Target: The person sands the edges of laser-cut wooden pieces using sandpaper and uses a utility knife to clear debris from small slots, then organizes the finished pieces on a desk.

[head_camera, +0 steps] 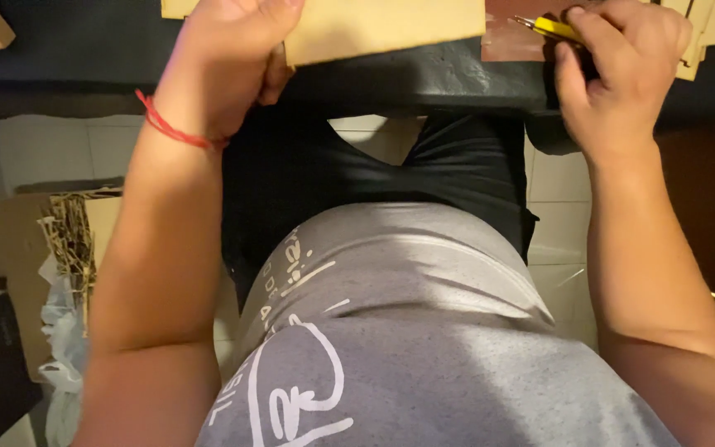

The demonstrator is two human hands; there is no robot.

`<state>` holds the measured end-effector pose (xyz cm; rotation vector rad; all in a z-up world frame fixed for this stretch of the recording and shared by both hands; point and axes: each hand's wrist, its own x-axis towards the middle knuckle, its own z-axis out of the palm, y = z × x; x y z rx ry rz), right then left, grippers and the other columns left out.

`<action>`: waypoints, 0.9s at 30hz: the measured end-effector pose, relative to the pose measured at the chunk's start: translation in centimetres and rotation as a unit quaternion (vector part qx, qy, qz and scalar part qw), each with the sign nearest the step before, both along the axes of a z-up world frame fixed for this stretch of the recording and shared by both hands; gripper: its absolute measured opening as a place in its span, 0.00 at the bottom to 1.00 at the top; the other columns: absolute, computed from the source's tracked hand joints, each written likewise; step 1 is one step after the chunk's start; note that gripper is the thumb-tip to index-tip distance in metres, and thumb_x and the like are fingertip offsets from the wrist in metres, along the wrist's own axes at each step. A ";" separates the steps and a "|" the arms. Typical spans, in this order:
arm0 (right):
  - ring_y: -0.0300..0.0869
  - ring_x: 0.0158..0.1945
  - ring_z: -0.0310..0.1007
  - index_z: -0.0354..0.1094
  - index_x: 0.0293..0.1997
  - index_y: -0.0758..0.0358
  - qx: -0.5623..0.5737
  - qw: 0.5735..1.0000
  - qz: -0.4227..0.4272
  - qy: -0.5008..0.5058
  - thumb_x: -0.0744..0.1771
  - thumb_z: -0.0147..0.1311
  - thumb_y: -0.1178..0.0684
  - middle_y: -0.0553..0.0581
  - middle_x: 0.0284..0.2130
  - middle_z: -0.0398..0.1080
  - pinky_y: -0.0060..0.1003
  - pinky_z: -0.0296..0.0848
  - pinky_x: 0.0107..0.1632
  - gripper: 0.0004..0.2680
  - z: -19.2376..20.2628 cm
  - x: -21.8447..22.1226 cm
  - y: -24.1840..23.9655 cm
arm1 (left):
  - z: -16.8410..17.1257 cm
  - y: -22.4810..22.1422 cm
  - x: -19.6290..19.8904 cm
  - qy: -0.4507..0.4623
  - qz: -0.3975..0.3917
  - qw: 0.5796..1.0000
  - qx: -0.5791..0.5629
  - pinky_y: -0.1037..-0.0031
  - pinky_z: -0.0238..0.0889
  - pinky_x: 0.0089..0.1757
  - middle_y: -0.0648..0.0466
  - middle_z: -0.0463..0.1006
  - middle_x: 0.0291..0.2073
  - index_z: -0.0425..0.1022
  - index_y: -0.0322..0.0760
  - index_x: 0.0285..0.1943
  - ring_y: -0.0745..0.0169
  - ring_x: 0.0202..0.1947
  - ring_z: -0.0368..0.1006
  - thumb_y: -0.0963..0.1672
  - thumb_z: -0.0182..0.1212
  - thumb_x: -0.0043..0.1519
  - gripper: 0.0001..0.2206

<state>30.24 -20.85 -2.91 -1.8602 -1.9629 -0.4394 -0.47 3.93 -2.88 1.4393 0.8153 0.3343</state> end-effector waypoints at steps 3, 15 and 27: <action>0.62 0.47 0.69 0.75 0.53 0.80 0.045 0.996 0.012 0.070 0.72 0.59 0.67 0.72 0.45 0.72 0.52 0.62 0.52 0.05 0.8 -1.7 -0.2 | 1.2 -1.0 -0.6 -0.047 -0.072 0.989 0.123 0.81 0.50 0.22 0.57 0.62 0.12 0.58 0.42 0.26 0.71 0.13 0.58 0.50 0.48 0.71 0.19; 0.40 0.26 0.65 0.62 0.38 0.70 0.018 0.839 -0.048 0.541 0.74 0.51 0.52 0.58 0.24 0.63 0.30 0.64 0.32 0.11 3.5 -9.3 0.7 | 3.6 -4.4 0.1 -0.105 -0.129 0.937 0.309 0.72 0.49 0.31 0.56 0.61 0.20 0.57 0.36 0.26 0.65 0.25 0.55 0.48 0.46 0.73 0.21; 0.35 0.22 0.66 0.64 0.36 0.61 0.001 0.728 -0.106 0.677 0.70 0.55 0.52 0.55 0.22 0.67 0.25 0.66 0.25 0.07 0.5 -10.5 -0.4 | 2.0 -6.1 1.1 -0.051 -0.048 0.958 0.279 0.72 0.43 0.32 0.61 0.49 0.24 0.48 0.42 0.28 0.68 0.28 0.45 0.47 0.49 0.69 0.19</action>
